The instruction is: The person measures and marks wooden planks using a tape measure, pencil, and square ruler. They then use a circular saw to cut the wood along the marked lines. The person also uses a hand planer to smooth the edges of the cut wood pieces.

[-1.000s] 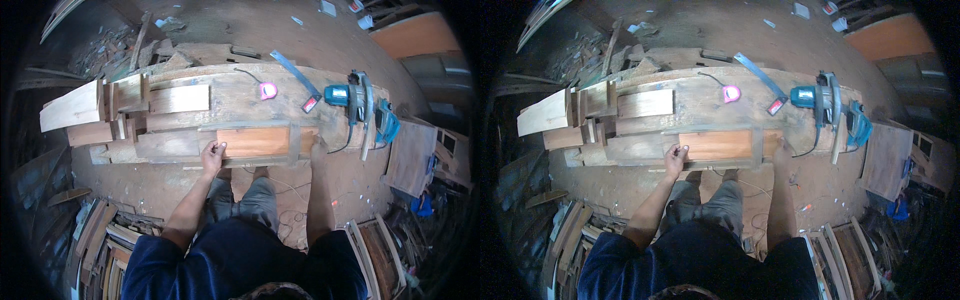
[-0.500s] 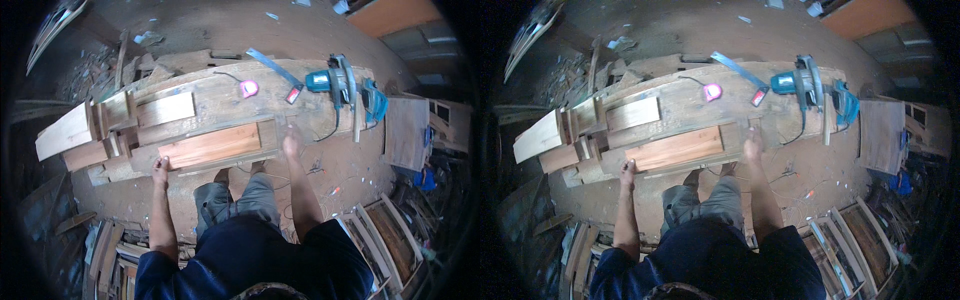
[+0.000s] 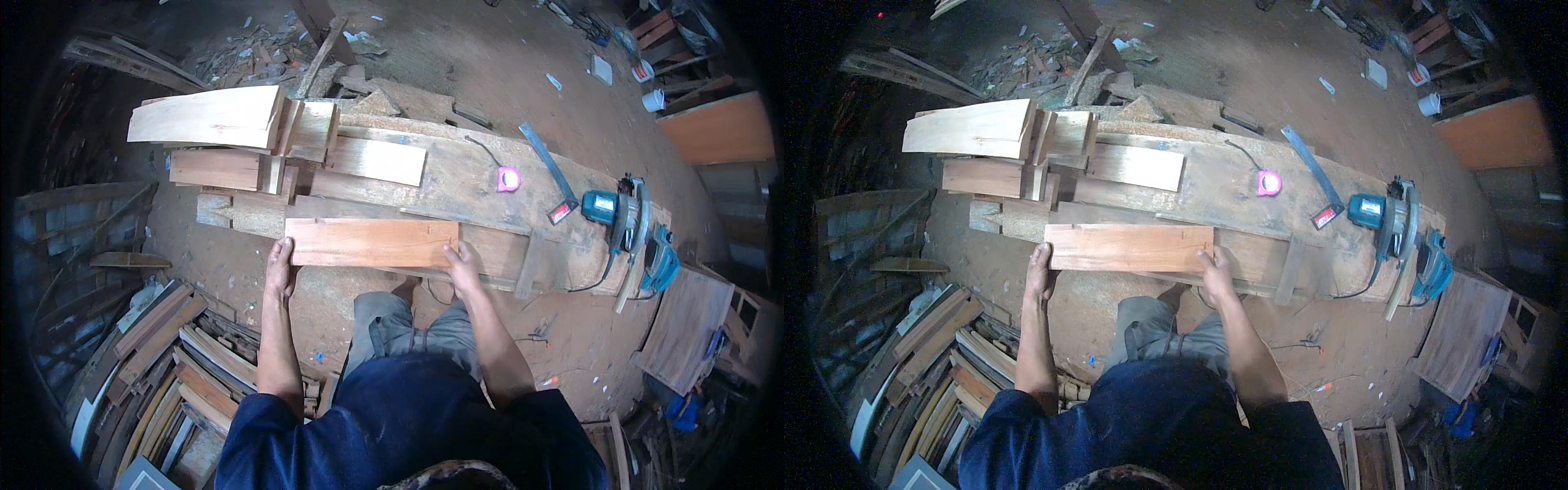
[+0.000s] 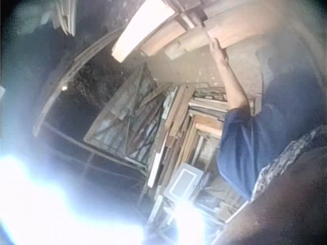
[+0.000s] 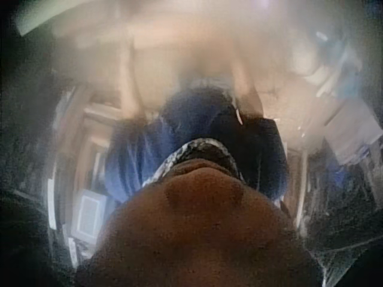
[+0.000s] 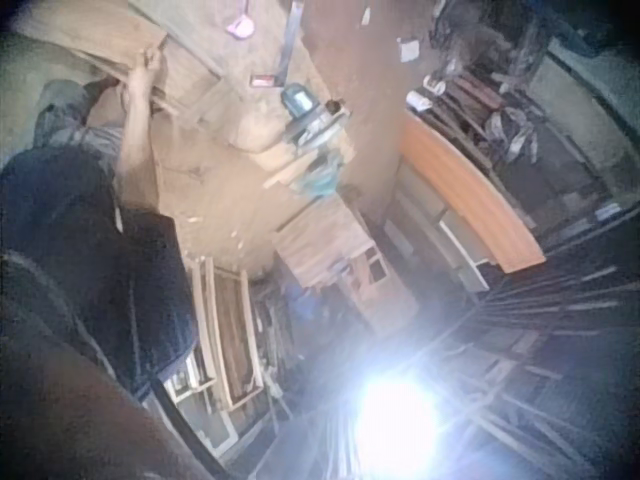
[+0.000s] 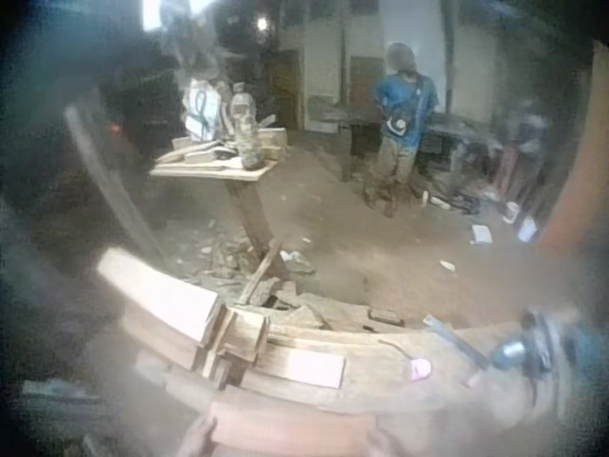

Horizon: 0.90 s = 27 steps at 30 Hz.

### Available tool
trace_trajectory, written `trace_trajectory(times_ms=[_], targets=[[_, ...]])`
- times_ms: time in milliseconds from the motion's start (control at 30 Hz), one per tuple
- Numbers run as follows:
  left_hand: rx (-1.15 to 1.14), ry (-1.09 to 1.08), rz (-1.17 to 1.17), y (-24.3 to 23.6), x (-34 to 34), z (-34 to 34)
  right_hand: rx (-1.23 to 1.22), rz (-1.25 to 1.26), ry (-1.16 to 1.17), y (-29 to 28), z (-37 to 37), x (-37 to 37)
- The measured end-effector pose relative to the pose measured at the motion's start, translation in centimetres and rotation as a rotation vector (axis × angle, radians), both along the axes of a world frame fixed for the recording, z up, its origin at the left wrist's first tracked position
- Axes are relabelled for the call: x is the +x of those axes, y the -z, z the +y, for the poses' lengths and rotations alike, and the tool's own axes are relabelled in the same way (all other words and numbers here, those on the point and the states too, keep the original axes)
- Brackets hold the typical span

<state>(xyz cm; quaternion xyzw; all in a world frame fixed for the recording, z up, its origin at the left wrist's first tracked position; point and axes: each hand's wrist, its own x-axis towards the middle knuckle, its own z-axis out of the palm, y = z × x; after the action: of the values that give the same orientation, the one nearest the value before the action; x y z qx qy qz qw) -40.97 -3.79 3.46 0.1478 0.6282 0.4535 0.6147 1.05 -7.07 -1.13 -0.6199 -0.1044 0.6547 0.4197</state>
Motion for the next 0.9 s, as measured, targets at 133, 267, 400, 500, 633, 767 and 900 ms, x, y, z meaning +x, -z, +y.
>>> trace_trajectory(times_ms=[133,267,400,500,633,767,900], targets=[[-0.022,0.026,0.127,-0.1,-1.1,-0.6,0.173,-0.049,-0.262,-7.0,0.9,2.0],[-0.101,0.202,0.386,2.7,1.5,4.4,0.160,-0.310,-0.398,-7.7,6.5,5.3],[0.001,0.228,0.539,7.5,4.4,11.1,0.277,-0.456,-0.377,-1.7,14.0,8.7],[-0.081,0.175,0.429,7.4,7.0,15.6,0.240,-0.406,-0.304,0.3,18.8,9.9],[0.143,0.197,0.802,10.1,5.8,15.4,0.090,-0.600,-0.330,4.4,21.6,10.6],[0.132,0.225,0.691,7.1,8.4,10.8,0.171,-0.842,-0.368,5.0,18.4,11.3],[-0.138,0.283,0.452,0.6,10.9,4.9,0.462,-1.303,-0.838,0.9,17.2,7.1]])
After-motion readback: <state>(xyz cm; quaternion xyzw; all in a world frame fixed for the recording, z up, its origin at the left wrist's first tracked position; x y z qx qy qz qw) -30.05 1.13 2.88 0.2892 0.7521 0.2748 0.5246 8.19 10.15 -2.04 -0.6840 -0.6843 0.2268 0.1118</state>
